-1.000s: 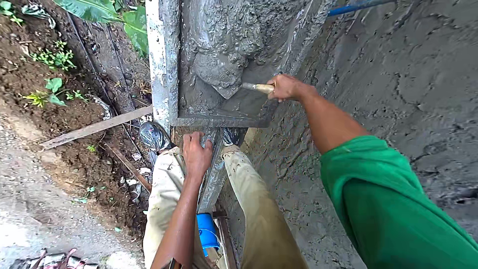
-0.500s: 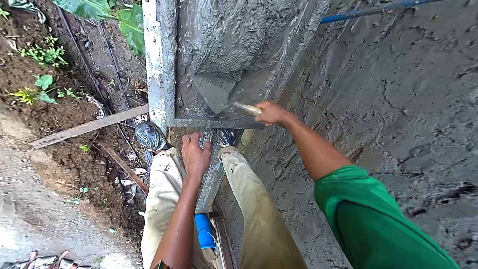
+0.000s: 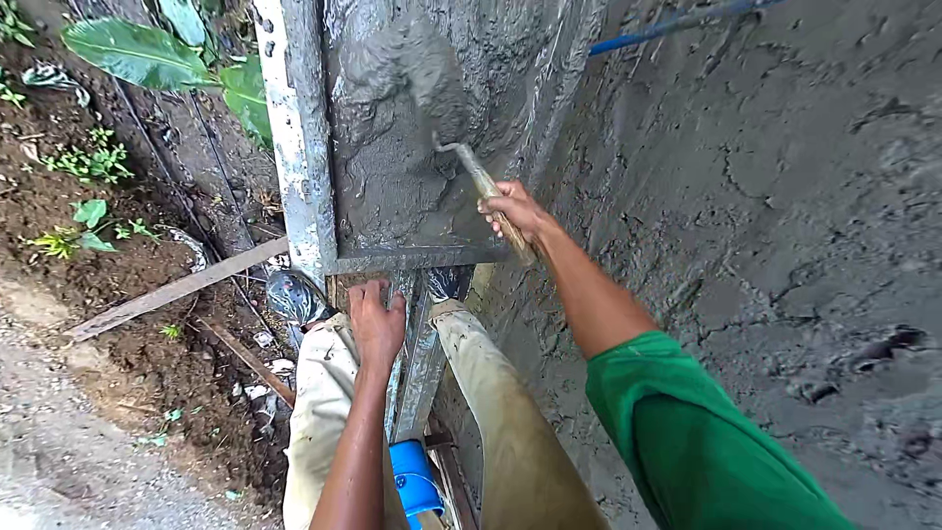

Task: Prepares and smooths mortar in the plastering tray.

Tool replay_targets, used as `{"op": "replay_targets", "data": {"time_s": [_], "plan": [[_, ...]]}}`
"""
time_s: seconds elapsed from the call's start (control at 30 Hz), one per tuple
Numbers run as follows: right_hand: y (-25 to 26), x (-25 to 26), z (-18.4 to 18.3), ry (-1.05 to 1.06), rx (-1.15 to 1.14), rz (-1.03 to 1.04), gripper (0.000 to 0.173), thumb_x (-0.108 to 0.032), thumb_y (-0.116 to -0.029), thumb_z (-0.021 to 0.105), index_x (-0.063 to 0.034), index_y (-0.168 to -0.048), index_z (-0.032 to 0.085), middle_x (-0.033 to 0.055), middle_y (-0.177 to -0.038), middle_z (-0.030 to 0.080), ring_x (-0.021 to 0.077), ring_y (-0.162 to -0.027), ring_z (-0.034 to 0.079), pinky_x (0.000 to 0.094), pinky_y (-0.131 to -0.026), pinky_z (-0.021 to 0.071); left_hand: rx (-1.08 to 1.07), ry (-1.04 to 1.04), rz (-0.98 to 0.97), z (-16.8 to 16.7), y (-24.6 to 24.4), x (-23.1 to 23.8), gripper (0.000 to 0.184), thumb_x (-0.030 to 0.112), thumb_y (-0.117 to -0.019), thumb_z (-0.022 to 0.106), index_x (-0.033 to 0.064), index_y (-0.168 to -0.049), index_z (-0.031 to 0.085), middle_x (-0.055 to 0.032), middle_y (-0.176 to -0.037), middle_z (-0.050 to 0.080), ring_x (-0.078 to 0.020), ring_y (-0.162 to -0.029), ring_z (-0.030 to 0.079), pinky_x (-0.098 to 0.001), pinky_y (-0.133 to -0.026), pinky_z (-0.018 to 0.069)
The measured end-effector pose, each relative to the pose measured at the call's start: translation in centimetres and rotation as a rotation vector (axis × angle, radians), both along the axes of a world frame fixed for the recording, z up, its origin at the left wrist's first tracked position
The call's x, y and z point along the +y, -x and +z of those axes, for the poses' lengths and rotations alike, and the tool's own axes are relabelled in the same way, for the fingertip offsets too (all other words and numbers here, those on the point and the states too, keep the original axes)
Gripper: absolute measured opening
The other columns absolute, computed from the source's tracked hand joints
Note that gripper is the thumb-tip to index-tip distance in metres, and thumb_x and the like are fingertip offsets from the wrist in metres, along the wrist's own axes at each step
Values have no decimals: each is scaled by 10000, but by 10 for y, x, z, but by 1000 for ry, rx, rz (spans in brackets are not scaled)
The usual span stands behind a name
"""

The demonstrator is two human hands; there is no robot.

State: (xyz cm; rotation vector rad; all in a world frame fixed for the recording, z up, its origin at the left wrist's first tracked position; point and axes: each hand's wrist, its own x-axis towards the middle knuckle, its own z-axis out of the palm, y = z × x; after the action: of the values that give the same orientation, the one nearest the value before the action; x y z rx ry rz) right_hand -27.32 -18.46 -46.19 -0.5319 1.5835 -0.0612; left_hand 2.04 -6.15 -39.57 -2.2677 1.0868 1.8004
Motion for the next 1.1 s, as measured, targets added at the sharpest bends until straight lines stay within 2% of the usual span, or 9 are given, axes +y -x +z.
{"op": "replay_targets", "data": {"time_s": [0.13,0.23,0.3,0.4,0.53,0.63,0.8,1.0,1.1], "plan": [[-3,13,45,61,-114,-122,221,-223,-1039,435,-95,-1193,529,-23,-668,521,77,-486,512,235,-451,487,27,3,16,0,-1,1,315,223,-993,625,35,-1242,661,-210,-1285,583,-332,-1093,638,-511,-938,531],[-18,28,75,179,-253,-232,628,-167,-855,559,-110,-1452,373,45,-964,623,156,-758,665,334,-707,604,45,-17,16,2,-4,1,324,230,-994,622,31,-1247,660,-215,-1296,575,-330,-1094,635,-506,-953,520],[-44,31,78,178,-339,-365,737,-98,-845,604,-160,-1497,265,73,-980,636,165,-678,655,313,-590,584,45,-7,10,2,-7,1,323,226,-996,615,25,-1244,661,-216,-1288,577,-325,-1091,637,-493,-957,523],[-97,13,47,178,66,-170,685,-63,-980,616,-128,-1563,263,138,-930,608,203,-568,605,351,-492,559,50,4,-6,1,-9,1,325,226,-996,619,21,-1244,662,-217,-1290,588,-316,-1101,639,-471,-965,524],[-144,-5,-39,15,541,234,739,-112,-935,660,-116,-1556,260,240,-1059,673,341,-751,727,505,-653,619,61,-8,-19,2,-7,8,313,214,-1000,612,26,-1246,661,-212,-1283,588,-301,-1086,646,-452,-950,537],[-155,-2,-6,-53,533,305,739,-124,-942,644,-124,-1569,252,238,-1072,667,343,-780,724,502,-665,611,59,-1,-30,1,-10,6,318,213,-1003,606,24,-1253,660,-210,-1288,584,-295,-1073,648,-448,-946,538],[-89,18,73,65,686,453,629,-133,-931,669,-98,-1503,408,270,-1025,689,463,-928,694,640,-774,549,71,21,-34,0,-12,1,327,209,-1005,599,10,-1258,657,-232,-1311,582,-320,-1108,643,-458,-961,534],[-66,-118,15,231,919,481,751,-118,-877,688,-40,-1543,351,250,-1189,681,434,-1113,669,613,-914,531,61,8,-50,3,-13,7,317,211,-1001,607,11,-1241,662,-223,-1280,592,-324,-1096,639,-477,-957,523],[-101,-89,-23,232,913,531,846,-69,-838,728,-51,-1561,288,237,-1113,703,430,-1027,705,603,-840,569,46,6,-46,3,-15,6,306,213,-998,611,30,-1236,671,-220,-1285,589,-309,-1086,645,-469,-950,528]]}}
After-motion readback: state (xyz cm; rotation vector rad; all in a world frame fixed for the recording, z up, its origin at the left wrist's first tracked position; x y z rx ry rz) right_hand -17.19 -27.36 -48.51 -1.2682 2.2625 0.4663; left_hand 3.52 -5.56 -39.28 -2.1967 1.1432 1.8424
